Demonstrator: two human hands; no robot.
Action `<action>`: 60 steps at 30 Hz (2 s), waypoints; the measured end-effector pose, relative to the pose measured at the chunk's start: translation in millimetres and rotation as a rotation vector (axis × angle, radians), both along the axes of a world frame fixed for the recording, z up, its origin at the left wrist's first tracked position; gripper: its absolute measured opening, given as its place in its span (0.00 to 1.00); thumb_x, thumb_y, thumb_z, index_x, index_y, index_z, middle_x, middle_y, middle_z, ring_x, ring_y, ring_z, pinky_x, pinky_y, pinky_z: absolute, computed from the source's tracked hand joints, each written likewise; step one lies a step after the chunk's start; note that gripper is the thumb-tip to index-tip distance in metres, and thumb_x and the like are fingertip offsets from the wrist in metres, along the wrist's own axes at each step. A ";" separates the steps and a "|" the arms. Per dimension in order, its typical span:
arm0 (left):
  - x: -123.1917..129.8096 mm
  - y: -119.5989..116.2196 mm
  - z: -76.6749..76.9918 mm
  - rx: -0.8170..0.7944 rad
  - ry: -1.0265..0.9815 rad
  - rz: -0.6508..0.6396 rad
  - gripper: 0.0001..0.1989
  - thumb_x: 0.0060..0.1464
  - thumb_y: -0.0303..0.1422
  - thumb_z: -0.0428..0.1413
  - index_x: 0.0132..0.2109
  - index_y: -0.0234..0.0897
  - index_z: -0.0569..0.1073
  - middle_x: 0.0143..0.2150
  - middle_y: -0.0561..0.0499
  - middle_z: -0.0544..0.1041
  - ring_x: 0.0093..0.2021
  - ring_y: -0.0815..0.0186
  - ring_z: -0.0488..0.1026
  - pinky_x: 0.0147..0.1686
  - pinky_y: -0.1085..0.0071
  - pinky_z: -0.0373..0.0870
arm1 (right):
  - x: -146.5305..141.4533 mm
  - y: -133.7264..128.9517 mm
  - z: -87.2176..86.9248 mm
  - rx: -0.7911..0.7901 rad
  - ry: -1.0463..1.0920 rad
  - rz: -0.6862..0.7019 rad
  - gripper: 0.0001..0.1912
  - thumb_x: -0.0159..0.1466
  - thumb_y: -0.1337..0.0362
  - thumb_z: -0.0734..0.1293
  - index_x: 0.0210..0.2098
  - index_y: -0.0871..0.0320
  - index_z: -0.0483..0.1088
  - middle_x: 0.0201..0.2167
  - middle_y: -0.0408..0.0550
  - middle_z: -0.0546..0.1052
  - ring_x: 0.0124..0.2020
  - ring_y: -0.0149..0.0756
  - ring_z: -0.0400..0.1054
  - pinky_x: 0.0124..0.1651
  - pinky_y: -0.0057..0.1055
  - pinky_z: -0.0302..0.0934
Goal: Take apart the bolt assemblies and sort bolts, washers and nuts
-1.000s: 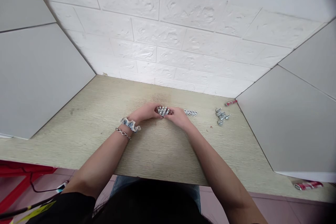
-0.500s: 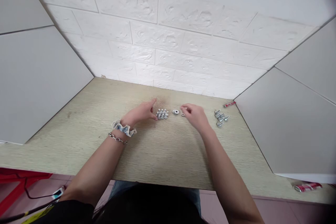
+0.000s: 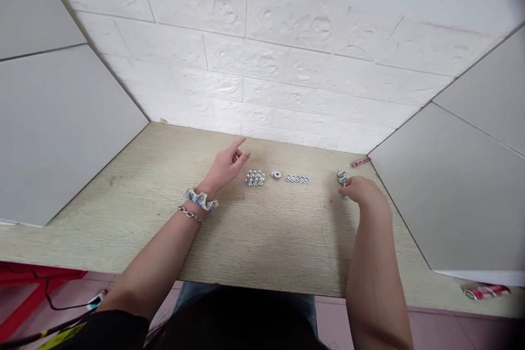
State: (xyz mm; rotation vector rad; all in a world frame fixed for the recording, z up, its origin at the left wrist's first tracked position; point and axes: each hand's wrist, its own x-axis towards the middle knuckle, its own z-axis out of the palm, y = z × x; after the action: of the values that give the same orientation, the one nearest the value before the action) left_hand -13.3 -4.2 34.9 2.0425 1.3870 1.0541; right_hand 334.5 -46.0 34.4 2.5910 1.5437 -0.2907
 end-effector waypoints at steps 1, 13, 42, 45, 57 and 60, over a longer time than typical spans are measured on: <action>0.1 -0.5 0.1 0.027 0.011 0.021 0.26 0.56 0.41 0.46 0.58 0.34 0.60 0.30 0.53 0.71 0.24 0.72 0.63 0.29 0.75 0.62 | 0.8 0.5 -0.1 -0.008 0.003 -0.006 0.11 0.47 0.60 0.66 0.30 0.58 0.71 0.33 0.53 0.74 0.36 0.42 0.68 0.31 0.31 0.58; 10.1 -14.2 -7.6 0.375 0.184 -0.021 0.16 0.58 0.33 0.44 0.50 0.34 0.70 0.28 0.50 0.74 0.26 0.71 0.67 0.28 0.76 0.62 | -26.1 0.1 12.1 0.107 0.366 0.105 0.05 0.50 0.68 0.62 0.24 0.60 0.70 0.24 0.48 0.73 0.26 0.33 0.66 0.31 0.29 0.58; 35.9 -26.9 -20.2 0.369 0.038 -0.329 0.12 0.56 0.37 0.51 0.42 0.39 0.76 0.33 0.50 0.76 0.32 0.70 0.71 0.34 0.76 0.68 | -148.3 -9.6 -10.6 0.466 1.019 0.596 0.23 0.63 0.47 0.50 0.24 0.58 0.60 0.19 0.41 0.64 0.24 0.28 0.60 0.31 0.26 0.54; 35.8 -27.0 -16.8 0.235 -0.026 -0.337 0.11 0.55 0.37 0.53 0.40 0.40 0.76 0.30 0.52 0.76 0.29 0.71 0.71 0.32 0.76 0.67 | -149.0 -10.3 -8.9 0.462 0.995 0.607 0.21 0.64 0.49 0.51 0.25 0.58 0.60 0.20 0.41 0.65 0.25 0.28 0.60 0.32 0.26 0.53; 36.4 -27.6 -14.7 0.299 0.013 -0.337 0.12 0.54 0.36 0.53 0.45 0.39 0.74 0.30 0.52 0.76 0.29 0.71 0.71 0.32 0.76 0.66 | -150.5 -10.2 -9.4 0.487 1.222 0.531 0.13 0.61 0.53 0.55 0.35 0.57 0.58 0.30 0.42 0.66 0.30 0.28 0.61 0.32 0.25 0.55; 38.6 -30.8 -15.5 0.333 0.026 -0.360 0.11 0.55 0.37 0.53 0.41 0.39 0.76 0.29 0.52 0.75 0.28 0.72 0.70 0.31 0.77 0.65 | -150.6 -8.5 -13.9 0.479 1.104 0.499 0.25 0.62 0.46 0.49 0.23 0.59 0.59 0.21 0.42 0.64 0.25 0.29 0.58 0.30 0.27 0.53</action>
State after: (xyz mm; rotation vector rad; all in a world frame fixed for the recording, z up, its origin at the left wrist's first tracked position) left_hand 25.3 -34.9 19.4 2.4314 0.8460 1.1547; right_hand 183.9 -54.6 20.5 2.2334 2.7818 -1.6545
